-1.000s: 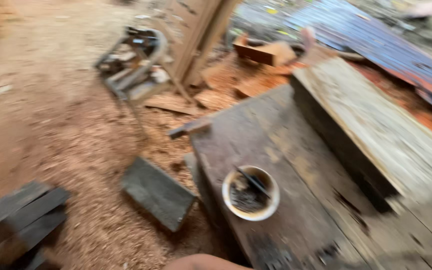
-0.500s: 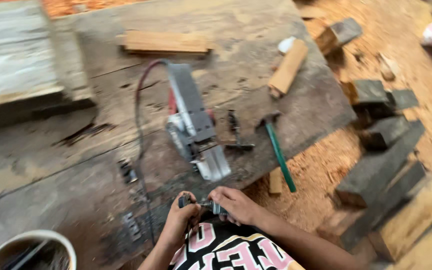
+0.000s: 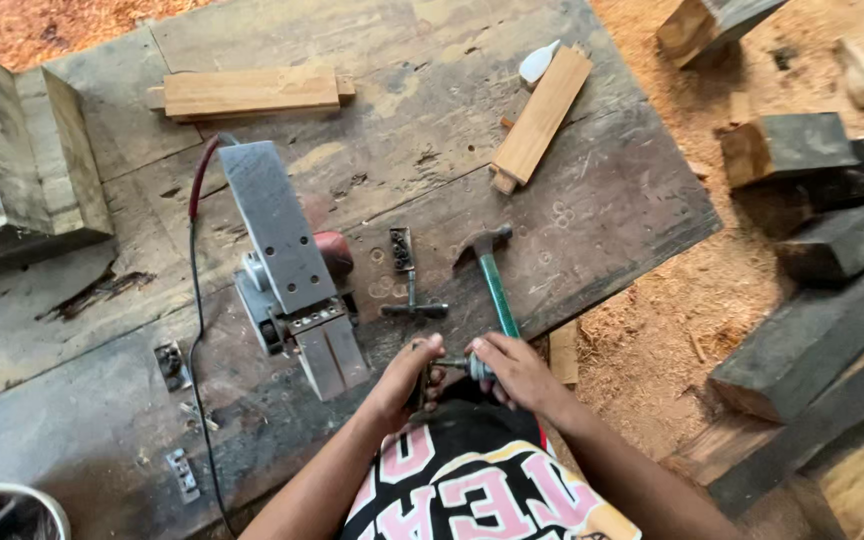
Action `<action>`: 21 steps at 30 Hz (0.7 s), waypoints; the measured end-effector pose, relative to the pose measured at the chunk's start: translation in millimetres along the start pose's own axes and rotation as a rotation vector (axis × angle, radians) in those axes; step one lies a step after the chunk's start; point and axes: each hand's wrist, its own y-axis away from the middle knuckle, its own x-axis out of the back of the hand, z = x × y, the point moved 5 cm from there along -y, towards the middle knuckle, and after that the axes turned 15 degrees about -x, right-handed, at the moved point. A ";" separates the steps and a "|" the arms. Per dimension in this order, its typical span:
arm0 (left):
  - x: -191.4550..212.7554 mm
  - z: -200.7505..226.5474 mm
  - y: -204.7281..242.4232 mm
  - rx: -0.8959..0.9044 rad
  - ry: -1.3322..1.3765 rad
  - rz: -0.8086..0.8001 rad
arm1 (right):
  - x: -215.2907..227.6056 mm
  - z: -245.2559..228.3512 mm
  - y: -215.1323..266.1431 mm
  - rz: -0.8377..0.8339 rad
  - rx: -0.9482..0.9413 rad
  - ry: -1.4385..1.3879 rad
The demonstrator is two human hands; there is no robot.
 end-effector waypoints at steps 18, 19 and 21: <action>-20.7 -0.4 -122.1 -0.056 0.231 0.237 | 87.1 -52.5 -148.8 -0.224 0.475 0.104; -20.7 1.9 -124.9 -0.055 0.226 0.235 | 85.1 -43.9 -160.6 -0.314 0.174 -0.063; -20.1 3.6 -130.4 -0.053 0.225 0.232 | 88.7 -40.8 -173.9 -0.172 -0.007 0.170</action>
